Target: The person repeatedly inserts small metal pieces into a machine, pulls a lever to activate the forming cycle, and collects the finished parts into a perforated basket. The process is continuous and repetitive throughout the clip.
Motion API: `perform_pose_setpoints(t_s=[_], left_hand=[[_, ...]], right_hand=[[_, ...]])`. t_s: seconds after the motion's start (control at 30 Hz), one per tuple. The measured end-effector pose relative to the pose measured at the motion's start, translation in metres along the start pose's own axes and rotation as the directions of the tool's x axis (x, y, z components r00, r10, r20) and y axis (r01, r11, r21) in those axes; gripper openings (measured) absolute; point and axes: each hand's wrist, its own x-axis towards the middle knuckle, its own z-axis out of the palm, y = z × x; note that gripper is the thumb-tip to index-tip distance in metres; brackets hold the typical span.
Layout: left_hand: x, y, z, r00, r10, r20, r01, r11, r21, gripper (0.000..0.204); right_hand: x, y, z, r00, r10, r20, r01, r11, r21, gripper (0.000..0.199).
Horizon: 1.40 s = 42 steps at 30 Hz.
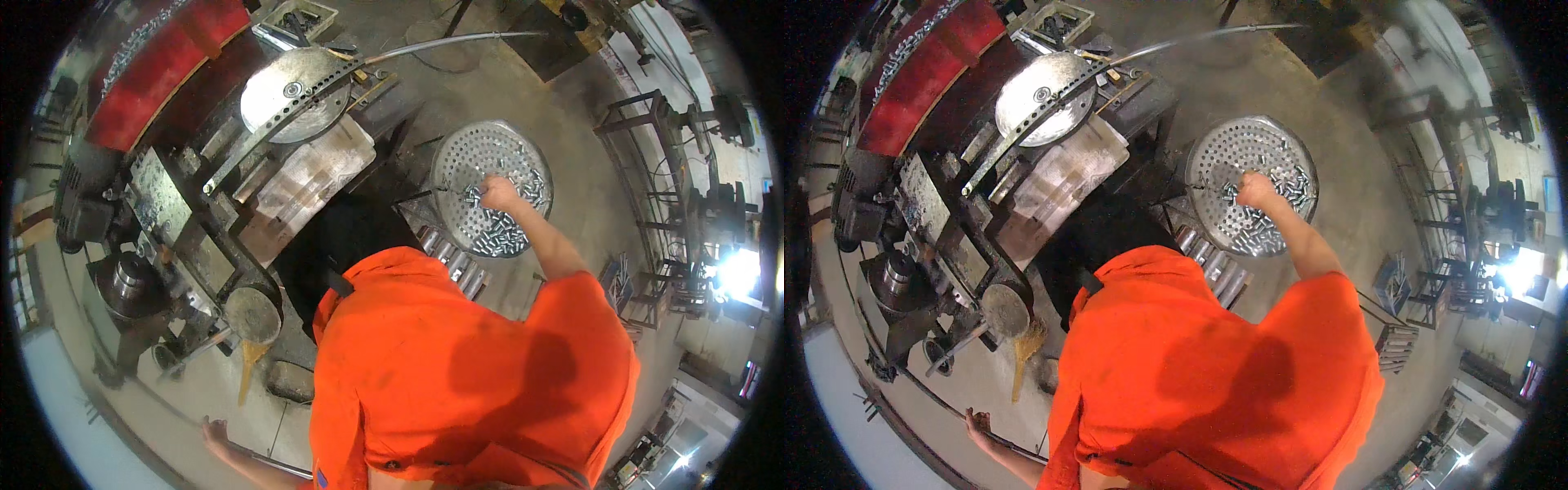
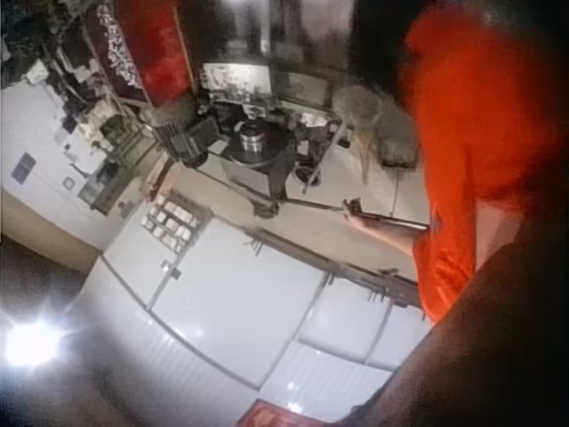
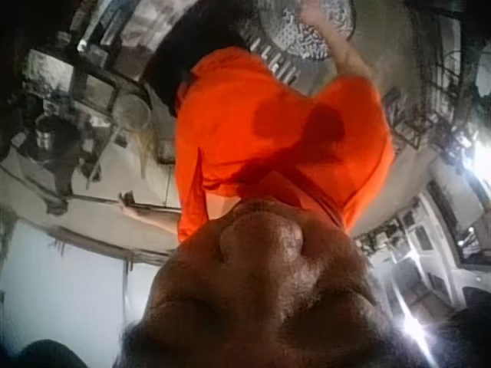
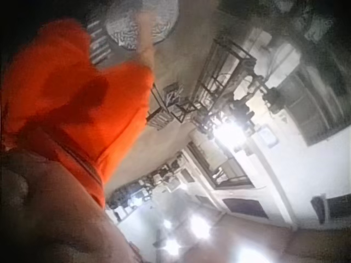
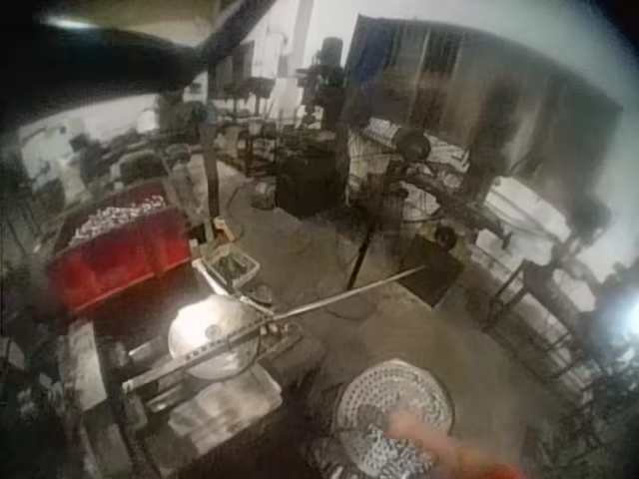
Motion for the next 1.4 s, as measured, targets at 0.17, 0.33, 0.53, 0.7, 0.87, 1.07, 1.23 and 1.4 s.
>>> perform_pose_setpoints(t_s=[0.17, 0.33, 0.53, 0.7, 0.87, 1.07, 1.23, 1.4], left_hand=[[-0.015, 0.018, 0.054, 0.982, -0.117, -0.149, 0.070, 0.955, -0.289, 0.038], [-0.034, 0.005, 0.070, 0.955, 0.259, -0.144, -0.293, 0.898, -0.328, 0.038], [-0.055, 0.026, 0.096, 0.946, 0.249, -0.207, -0.293, 0.931, -0.218, 0.031], [-0.090, 0.055, 0.114, 0.920, 0.306, -0.246, -0.352, 0.920, -0.173, 0.037], [-0.082, 0.048, 0.110, 0.880, 0.400, -0.257, -0.412, 0.911, 0.008, 0.034], [-0.124, 0.044, 0.116, 0.877, 0.365, -0.313, -0.242, 0.897, 0.370, 0.033], [-0.159, 0.035, 0.114, 0.849, 0.419, -0.321, -0.166, 0.788, 0.592, 0.037], [-0.167, -0.005, 0.128, 0.788, 0.414, -0.456, -0.158, 0.852, 0.499, 0.034]], right_hand=[[0.020, -0.012, -0.017, 0.987, 0.122, 0.104, -0.126, 0.991, 0.033, 0.029], [0.045, -0.008, -0.005, 0.983, 0.178, 0.045, -0.176, 0.984, -0.036, 0.032], [0.047, 0.029, -0.012, 0.951, 0.095, -0.293, 0.093, 0.819, 0.566, 0.014], [0.032, -0.107, -0.168, 0.810, -0.112, -0.576, 0.573, 0.363, 0.735, 0.018], [0.028, -0.340, -0.269, 0.498, -0.645, -0.579, 0.865, 0.416, 0.281, 0.032], [0.025, -0.575, -0.282, -0.027, -0.967, -0.255, 0.962, 0.044, -0.271, 0.029], [0.044, -0.635, -0.260, 0.205, -0.971, -0.125, 0.920, 0.235, -0.313, 0.028], [0.012, -0.657, -0.268, 0.409, -0.910, -0.071, 0.902, 0.415, -0.117, 0.034]])
